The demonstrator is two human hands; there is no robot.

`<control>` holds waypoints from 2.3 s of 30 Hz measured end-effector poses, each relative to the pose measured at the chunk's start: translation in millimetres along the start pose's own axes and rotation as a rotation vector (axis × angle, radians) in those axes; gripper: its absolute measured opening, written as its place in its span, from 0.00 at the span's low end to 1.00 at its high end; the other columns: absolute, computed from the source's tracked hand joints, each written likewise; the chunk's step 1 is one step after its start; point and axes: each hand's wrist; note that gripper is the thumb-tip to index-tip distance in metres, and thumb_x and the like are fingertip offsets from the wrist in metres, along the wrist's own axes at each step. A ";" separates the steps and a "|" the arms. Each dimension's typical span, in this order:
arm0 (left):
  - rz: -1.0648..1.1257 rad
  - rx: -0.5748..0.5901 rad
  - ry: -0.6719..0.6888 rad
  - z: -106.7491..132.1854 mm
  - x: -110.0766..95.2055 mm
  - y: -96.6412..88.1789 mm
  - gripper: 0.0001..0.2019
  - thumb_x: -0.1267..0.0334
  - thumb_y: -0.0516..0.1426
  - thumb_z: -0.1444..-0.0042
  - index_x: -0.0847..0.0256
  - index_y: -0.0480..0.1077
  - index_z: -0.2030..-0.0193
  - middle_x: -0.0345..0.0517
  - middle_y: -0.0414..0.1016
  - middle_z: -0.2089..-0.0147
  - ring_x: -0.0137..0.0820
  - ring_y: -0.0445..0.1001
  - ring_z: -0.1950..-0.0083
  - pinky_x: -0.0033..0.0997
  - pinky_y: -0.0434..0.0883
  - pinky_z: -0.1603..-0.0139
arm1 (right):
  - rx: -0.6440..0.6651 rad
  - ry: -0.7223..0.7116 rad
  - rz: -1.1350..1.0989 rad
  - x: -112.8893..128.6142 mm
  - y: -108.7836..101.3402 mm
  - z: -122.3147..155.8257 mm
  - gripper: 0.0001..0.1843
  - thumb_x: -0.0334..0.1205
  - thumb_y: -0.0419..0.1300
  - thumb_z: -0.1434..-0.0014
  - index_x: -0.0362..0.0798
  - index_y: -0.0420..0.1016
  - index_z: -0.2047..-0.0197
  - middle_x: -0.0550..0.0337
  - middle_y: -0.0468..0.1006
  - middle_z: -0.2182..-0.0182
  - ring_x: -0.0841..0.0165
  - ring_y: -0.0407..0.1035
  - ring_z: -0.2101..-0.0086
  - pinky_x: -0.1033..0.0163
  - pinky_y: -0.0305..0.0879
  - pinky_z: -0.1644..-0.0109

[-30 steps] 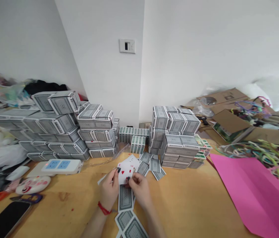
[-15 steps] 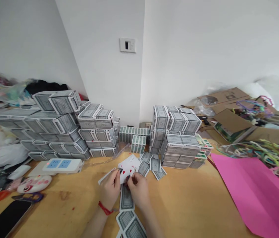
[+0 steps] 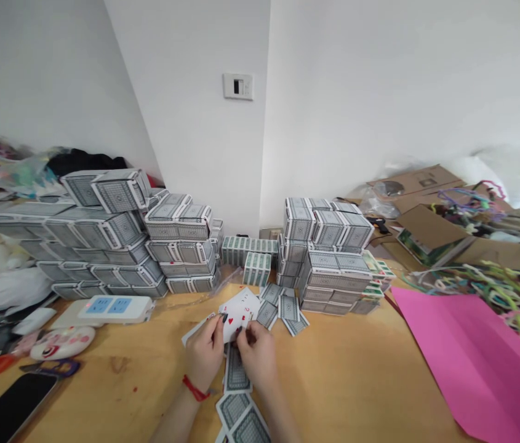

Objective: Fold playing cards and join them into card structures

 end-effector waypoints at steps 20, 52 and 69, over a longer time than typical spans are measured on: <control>0.030 0.034 0.006 0.8 6.1 4.2 0.12 0.63 0.46 0.45 0.61 0.70 0.67 0.46 0.76 0.72 0.28 0.74 0.72 0.23 0.67 0.72 | 0.057 0.051 -0.113 -1.5 -3.8 -1.8 0.06 0.39 0.54 0.54 0.48 0.60 0.78 0.65 0.68 0.84 0.70 0.64 0.81 0.68 0.59 0.78; 0.048 0.120 0.023 0.4 0.3 3.0 0.11 0.64 0.46 0.45 0.60 0.69 0.65 0.45 0.76 0.70 0.28 0.74 0.70 0.24 0.68 0.70 | -0.064 -0.006 -0.005 2.9 -6.7 -2.6 0.09 0.42 0.52 0.53 0.49 0.56 0.80 0.69 0.61 0.86 0.73 0.59 0.84 0.70 0.55 0.82; 0.059 0.120 0.018 -0.4 0.6 2.5 0.11 0.64 0.46 0.45 0.60 0.70 0.66 0.45 0.76 0.71 0.28 0.74 0.71 0.24 0.69 0.70 | -0.014 0.012 -0.096 0.9 -7.5 -5.5 0.10 0.45 0.52 0.51 0.47 0.64 0.73 0.61 0.70 0.79 0.69 0.65 0.77 0.68 0.62 0.75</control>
Point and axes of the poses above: each hand's wrist, its own z-axis away from the middle knuckle, its own y-axis out of the palm, x = y × z
